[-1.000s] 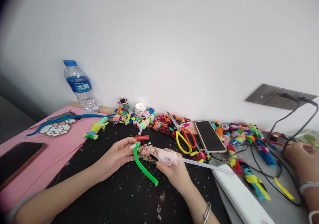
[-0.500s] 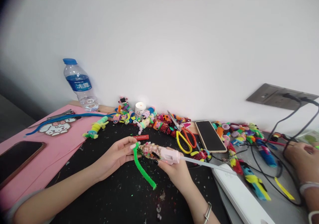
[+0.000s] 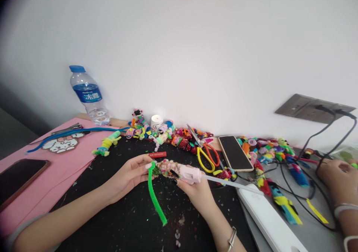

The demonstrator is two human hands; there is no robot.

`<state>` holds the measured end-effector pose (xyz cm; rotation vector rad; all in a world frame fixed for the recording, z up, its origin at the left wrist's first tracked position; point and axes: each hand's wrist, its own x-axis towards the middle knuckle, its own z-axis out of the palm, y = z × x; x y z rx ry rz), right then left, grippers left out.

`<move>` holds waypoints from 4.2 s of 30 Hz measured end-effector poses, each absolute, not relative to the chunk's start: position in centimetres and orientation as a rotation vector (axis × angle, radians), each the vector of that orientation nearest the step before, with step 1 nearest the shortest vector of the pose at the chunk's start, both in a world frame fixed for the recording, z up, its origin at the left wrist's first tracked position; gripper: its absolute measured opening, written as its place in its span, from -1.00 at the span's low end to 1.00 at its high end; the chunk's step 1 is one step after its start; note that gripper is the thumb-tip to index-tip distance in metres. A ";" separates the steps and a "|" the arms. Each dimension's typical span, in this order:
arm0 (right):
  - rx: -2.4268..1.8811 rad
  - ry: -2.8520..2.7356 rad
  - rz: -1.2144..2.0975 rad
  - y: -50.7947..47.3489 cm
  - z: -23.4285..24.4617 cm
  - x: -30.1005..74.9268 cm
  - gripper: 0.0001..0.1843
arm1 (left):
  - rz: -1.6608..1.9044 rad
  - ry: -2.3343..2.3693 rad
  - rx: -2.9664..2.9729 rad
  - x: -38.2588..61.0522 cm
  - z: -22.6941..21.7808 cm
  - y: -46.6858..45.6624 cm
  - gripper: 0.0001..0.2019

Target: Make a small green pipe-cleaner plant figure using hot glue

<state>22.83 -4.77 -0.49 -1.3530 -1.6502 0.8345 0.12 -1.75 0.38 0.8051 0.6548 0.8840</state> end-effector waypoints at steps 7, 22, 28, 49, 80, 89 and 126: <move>-1.340 -1.678 0.816 -4.6 -0.8 23.0 -0.69 | 0.878 0.676 0.807 0.1 -0.2 -1.6 -0.90; -1.360 -1.621 0.749 -4.3 -0.2 22.8 -0.64 | 0.863 0.683 0.797 0.1 -0.2 -1.6 -0.88; -1.479 -1.565 0.612 -4.1 -0.1 22.8 -0.68 | 0.866 0.672 0.803 0.2 0.0 -1.5 -0.87; -1.511 -2.051 0.120 -5.4 1.2 21.5 -0.49 | 0.922 0.674 0.850 0.4 0.3 -1.8 -0.86; -1.091 -2.010 0.560 -6.8 1.2 19.8 -0.91 | 0.863 0.623 0.710 1.0 0.2 -2.5 -0.84; -1.068 -1.887 0.581 -6.5 1.1 19.9 -0.90 | 0.826 0.686 0.848 1.0 0.0 -2.3 -0.81; -1.100 -2.117 0.804 -7.1 1.3 19.5 -0.78 | 0.499 0.566 1.169 0.9 -0.5 -3.3 -0.16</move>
